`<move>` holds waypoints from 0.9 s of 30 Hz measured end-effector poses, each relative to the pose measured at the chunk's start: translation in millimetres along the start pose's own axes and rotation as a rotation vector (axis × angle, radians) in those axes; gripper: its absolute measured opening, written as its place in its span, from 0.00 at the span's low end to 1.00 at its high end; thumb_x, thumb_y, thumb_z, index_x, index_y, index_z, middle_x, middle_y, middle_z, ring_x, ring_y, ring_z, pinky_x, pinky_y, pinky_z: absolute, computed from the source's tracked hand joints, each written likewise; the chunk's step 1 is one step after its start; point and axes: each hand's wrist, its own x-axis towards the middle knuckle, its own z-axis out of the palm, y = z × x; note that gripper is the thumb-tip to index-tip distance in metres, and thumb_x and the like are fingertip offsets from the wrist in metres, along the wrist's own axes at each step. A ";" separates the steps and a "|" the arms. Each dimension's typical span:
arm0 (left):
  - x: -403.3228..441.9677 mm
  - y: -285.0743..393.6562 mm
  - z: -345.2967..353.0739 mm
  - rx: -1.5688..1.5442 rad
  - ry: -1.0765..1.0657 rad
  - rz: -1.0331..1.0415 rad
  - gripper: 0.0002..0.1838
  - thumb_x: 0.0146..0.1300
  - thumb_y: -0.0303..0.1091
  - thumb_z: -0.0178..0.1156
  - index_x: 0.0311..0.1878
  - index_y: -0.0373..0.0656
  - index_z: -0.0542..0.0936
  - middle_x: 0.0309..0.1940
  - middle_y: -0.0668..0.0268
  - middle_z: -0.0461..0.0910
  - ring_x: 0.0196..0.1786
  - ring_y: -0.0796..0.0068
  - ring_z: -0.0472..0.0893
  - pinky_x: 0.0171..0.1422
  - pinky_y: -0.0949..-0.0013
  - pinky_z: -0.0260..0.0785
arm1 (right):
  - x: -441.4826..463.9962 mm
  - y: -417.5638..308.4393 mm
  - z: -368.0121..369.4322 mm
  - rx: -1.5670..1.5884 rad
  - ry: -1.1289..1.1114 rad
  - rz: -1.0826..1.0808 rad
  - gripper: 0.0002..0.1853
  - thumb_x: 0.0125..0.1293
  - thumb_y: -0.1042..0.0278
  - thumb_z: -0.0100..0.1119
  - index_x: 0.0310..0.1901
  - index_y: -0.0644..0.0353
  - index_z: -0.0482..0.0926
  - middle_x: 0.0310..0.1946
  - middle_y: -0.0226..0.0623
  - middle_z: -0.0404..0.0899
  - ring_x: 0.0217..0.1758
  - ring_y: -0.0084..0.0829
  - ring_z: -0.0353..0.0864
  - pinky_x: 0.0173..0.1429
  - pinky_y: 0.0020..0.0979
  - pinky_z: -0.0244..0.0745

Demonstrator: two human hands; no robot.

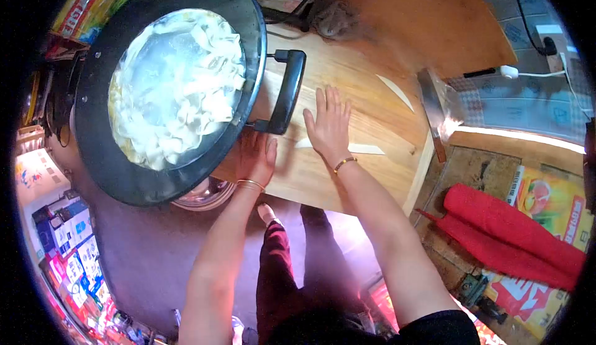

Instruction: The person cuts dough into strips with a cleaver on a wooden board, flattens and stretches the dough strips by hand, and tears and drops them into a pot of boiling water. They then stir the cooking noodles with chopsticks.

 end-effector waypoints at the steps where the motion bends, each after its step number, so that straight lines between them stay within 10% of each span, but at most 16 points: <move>1: 2.2 3.0 -5.9 0.029 0.001 0.029 0.16 0.56 0.38 0.52 0.44 0.39 0.72 0.47 0.52 0.70 0.53 0.48 0.66 0.59 0.53 0.56 | -0.2 3.7 1.8 0.040 0.027 -0.040 0.29 0.63 0.51 0.41 0.61 0.60 0.58 0.63 0.43 0.55 0.68 0.38 0.49 0.68 0.49 0.38; 27: 4.5 13.1 -9.1 0.060 -0.035 -0.012 0.16 0.57 0.35 0.52 0.49 0.41 0.71 0.51 0.57 0.70 0.55 0.57 0.68 0.59 0.58 0.59 | -17.5 78.1 -10.5 0.047 0.001 0.007 0.26 0.64 0.51 0.40 0.60 0.56 0.61 0.64 0.40 0.53 0.69 0.37 0.45 0.66 0.52 0.38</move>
